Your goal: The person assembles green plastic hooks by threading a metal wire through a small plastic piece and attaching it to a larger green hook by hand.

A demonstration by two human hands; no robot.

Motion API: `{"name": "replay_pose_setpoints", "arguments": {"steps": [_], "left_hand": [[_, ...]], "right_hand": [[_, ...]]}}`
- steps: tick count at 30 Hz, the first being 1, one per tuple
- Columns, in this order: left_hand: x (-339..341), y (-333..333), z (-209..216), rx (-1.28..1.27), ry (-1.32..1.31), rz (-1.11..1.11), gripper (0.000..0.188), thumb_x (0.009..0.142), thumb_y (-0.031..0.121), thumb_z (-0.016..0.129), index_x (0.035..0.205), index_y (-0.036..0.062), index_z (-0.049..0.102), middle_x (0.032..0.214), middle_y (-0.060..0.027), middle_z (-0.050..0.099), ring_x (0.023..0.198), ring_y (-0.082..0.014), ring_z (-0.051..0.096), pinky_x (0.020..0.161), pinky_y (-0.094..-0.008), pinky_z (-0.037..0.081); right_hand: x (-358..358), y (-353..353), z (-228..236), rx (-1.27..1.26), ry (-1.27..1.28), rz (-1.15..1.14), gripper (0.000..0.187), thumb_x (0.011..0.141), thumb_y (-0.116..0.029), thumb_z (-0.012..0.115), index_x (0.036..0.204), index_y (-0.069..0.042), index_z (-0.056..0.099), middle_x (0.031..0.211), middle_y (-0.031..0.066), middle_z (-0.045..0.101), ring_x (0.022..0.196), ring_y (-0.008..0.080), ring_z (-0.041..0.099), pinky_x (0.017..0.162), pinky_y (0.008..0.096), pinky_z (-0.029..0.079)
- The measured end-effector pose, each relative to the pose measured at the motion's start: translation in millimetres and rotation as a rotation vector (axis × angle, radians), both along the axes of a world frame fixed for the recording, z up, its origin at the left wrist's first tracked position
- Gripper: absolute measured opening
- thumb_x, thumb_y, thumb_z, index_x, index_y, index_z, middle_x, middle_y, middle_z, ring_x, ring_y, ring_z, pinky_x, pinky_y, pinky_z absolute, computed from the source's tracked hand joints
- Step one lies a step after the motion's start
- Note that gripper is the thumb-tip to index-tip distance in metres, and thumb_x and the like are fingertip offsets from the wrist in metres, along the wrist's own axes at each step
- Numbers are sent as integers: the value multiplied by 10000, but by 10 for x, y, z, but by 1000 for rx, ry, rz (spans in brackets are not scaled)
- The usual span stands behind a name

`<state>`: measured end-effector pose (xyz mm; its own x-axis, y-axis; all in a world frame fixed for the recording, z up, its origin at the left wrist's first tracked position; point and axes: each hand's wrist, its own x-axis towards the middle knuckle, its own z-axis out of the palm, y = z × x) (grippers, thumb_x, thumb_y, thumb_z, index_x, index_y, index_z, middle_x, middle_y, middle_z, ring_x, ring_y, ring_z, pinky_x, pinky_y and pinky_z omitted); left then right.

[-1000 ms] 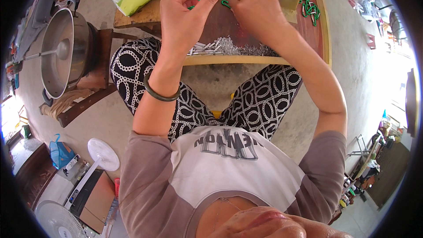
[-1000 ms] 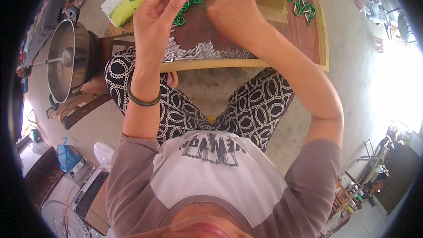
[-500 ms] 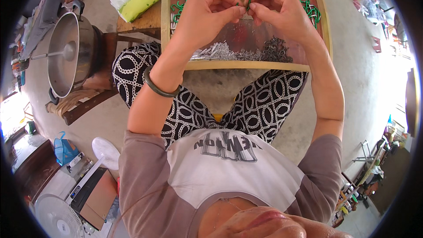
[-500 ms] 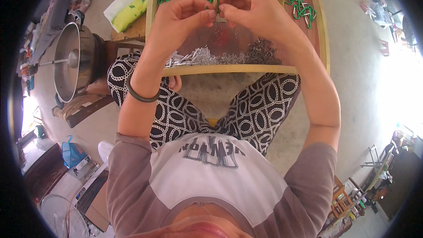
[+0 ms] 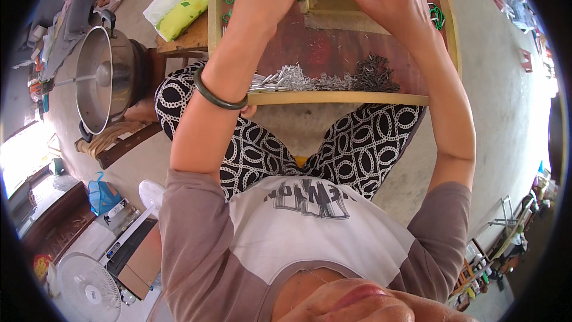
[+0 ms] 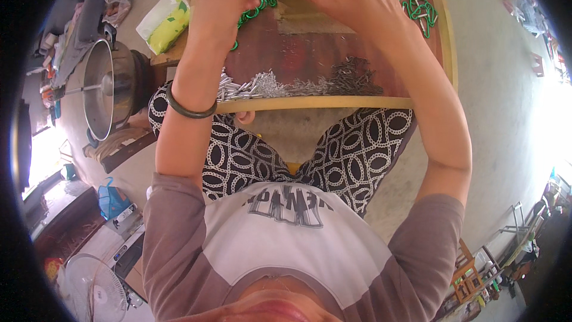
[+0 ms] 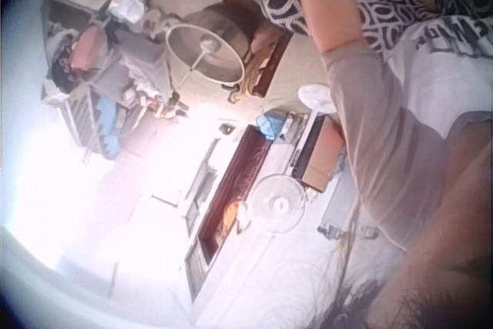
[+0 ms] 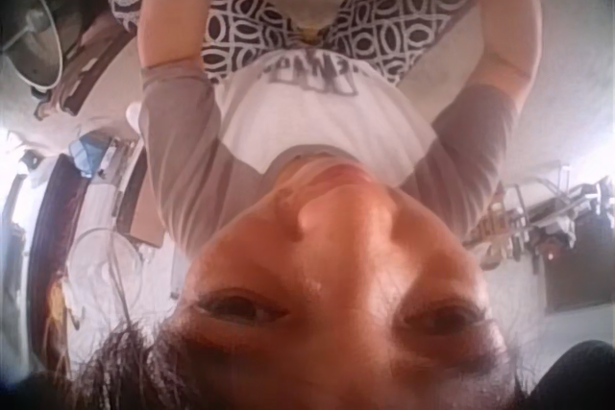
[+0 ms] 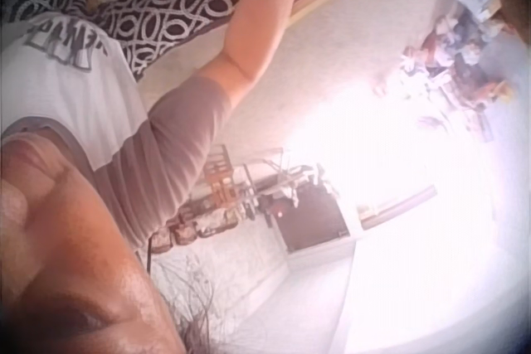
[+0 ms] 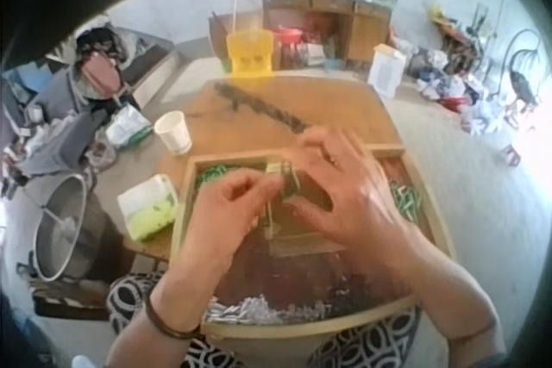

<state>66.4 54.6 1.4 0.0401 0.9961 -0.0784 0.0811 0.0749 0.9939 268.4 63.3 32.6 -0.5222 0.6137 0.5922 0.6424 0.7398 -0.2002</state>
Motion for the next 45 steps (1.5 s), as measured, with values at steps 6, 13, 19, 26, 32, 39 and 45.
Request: {"name": "replay_pose_setpoints", "arguments": {"steps": [6, 13, 19, 26, 32, 39, 45], "left_hand": [[65, 202, -224, 246, -45, 29, 223, 920, 210, 807, 857, 43, 673, 711, 40, 559, 653, -61, 495, 584, -246, 412], [86, 240, -330, 232, 53, 55, 315, 887, 187, 838, 760, 58, 580, 704, 33, 533, 666, -61, 473, 591, -251, 405], [86, 271, -375, 290, 53, 73, 301, 890, 156, 826, 755, 60, 574, 691, 36, 506, 665, -62, 447, 587, -254, 381], [43, 261, -351, 299, 96, 62, 324, 903, 169, 814, 728, 52, 568, 670, 40, 497, 647, -63, 439, 576, -256, 374], [27, 158, -226, 180, 260, 30, 445, 930, 269, 789, 629, 22, 576, 537, -4, 501, 504, -97, 442, 483, -300, 351], [57, 139, -198, 287, 558, 85, 571, 936, 328, 773, 588, -58, 534, 492, -122, 407, 442, -161, 420, 465, -394, 316], [95, 49, -165, 282, 547, 120, 599, 929, 339, 772, 555, -58, 523, 472, -160, 387, 408, -253, 406, 465, -439, 317]], "right_hand": [[-75, 239, -256, 201, 104, -33, 465, 754, -193, 837, 1177, -35, 727, 1530, 211, 459, 1327, 454, 491, 1092, 521, 429], [-77, 248, -304, 165, 74, -60, 456, 755, -198, 833, 1181, -65, 738, 1545, 219, 443, 1354, 455, 478, 1108, 516, 426], [-94, 210, -230, 140, 24, -94, 446, 745, -205, 844, 1160, -78, 743, 1541, 214, 448, 1345, 450, 486, 1100, 517, 432], [-109, 175, -187, 143, 18, -82, 448, 743, -204, 855, 1159, -86, 739, 1540, 204, 449, 1339, 440, 491, 1098, 516, 431], [-35, 225, -275, 194, 15, -47, 469, 770, -203, 846, 1207, -87, 721, 1556, 201, 431, 1352, 438, 481, 1103, 505, 430], [56, 278, -237, -102, 221, -142, 586, 904, -177, 727, 1444, -30, 554, 1399, 240, 599, 1297, 398, 580, 1088, 433, 460], [-178, 226, -135, -78, 90, 38, 448, 905, -82, 622, 1350, -35, 645, 1232, 234, 687, 1152, 412, 642, 1009, 460, 499]]}}
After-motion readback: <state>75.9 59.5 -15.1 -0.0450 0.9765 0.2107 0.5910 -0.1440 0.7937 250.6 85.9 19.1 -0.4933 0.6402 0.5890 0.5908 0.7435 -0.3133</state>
